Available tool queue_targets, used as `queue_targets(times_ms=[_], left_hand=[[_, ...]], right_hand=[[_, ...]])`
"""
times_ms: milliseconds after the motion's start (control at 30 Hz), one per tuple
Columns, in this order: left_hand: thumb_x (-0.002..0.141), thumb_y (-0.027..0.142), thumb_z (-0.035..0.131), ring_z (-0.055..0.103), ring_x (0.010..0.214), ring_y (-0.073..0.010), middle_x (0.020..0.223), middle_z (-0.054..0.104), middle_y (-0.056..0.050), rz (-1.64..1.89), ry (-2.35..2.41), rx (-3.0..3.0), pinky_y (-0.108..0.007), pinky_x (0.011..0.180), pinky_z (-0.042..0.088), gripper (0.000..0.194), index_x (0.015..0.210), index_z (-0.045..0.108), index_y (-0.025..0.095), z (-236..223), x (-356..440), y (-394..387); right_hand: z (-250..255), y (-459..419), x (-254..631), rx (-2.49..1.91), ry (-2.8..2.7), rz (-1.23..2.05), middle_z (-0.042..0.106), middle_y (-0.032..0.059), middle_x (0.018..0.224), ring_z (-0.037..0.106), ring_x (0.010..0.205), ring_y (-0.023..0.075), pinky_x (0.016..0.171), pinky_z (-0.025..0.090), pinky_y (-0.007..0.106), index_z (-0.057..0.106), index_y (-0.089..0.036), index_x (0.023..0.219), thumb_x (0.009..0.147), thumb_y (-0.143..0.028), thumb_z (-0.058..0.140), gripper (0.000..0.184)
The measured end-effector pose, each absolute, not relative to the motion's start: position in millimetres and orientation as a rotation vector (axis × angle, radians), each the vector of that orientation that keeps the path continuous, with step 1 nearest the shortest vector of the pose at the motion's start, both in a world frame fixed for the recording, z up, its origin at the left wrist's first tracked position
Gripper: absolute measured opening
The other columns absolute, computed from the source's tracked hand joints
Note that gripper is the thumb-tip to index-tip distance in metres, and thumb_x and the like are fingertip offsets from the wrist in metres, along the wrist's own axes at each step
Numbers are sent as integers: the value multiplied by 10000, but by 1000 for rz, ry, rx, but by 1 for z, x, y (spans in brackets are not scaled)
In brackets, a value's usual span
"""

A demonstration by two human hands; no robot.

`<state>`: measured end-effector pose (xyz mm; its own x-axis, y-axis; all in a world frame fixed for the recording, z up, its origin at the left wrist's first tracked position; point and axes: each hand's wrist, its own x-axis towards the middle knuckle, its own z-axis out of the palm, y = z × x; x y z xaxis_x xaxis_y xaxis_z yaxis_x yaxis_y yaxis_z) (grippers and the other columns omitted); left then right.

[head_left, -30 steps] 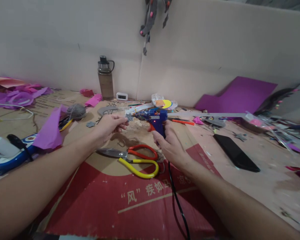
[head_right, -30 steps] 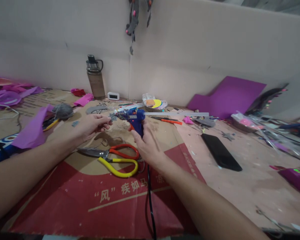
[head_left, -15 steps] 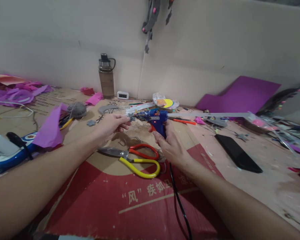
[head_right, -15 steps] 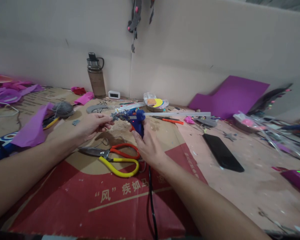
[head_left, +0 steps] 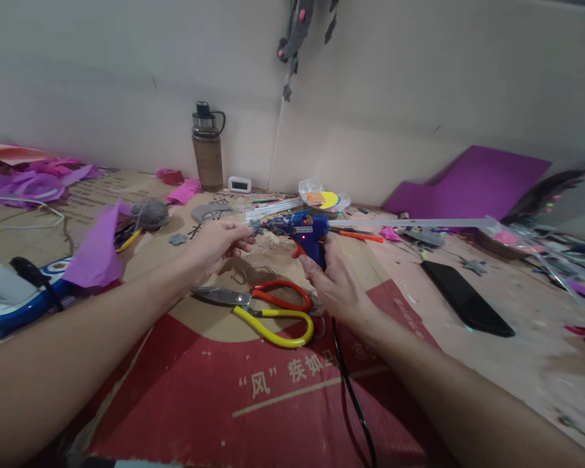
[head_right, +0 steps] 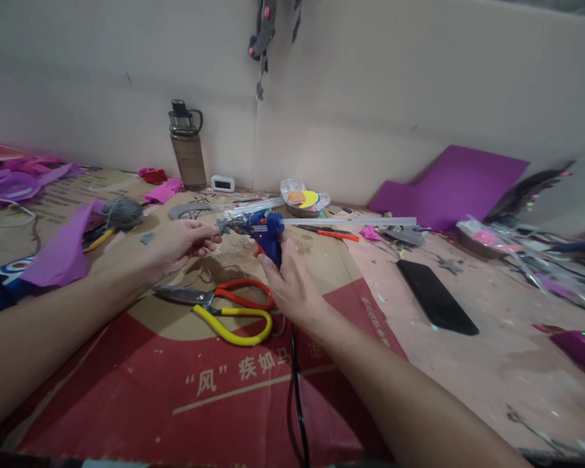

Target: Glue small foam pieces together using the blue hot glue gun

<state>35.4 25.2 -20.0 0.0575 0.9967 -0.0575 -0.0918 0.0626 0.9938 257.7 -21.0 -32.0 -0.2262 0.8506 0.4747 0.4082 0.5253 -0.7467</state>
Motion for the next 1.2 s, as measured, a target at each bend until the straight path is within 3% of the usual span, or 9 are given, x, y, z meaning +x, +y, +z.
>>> queue_targets(times_ms=[933,1200], left_hand=[[779,147,646,548,472,-59,614,622,-36,1153,1177,1114,-139,403,369,131,662,610,101,-13,38,23],[780,144,646,563,496,-65,612,620,-43,1148,1164,1131,-136,412,368,127,661,624,107,-14,39,22]], right_hand=[[-31,-23,259,-1066,-1892,408,637,95,982,613,821,224,702,513,396,442,-203,1135,905,-259,481,240],[-32,-23,258,-1105,-1877,472,642,93,986,621,832,232,731,519,413,435,-219,1144,910,-267,478,242]])
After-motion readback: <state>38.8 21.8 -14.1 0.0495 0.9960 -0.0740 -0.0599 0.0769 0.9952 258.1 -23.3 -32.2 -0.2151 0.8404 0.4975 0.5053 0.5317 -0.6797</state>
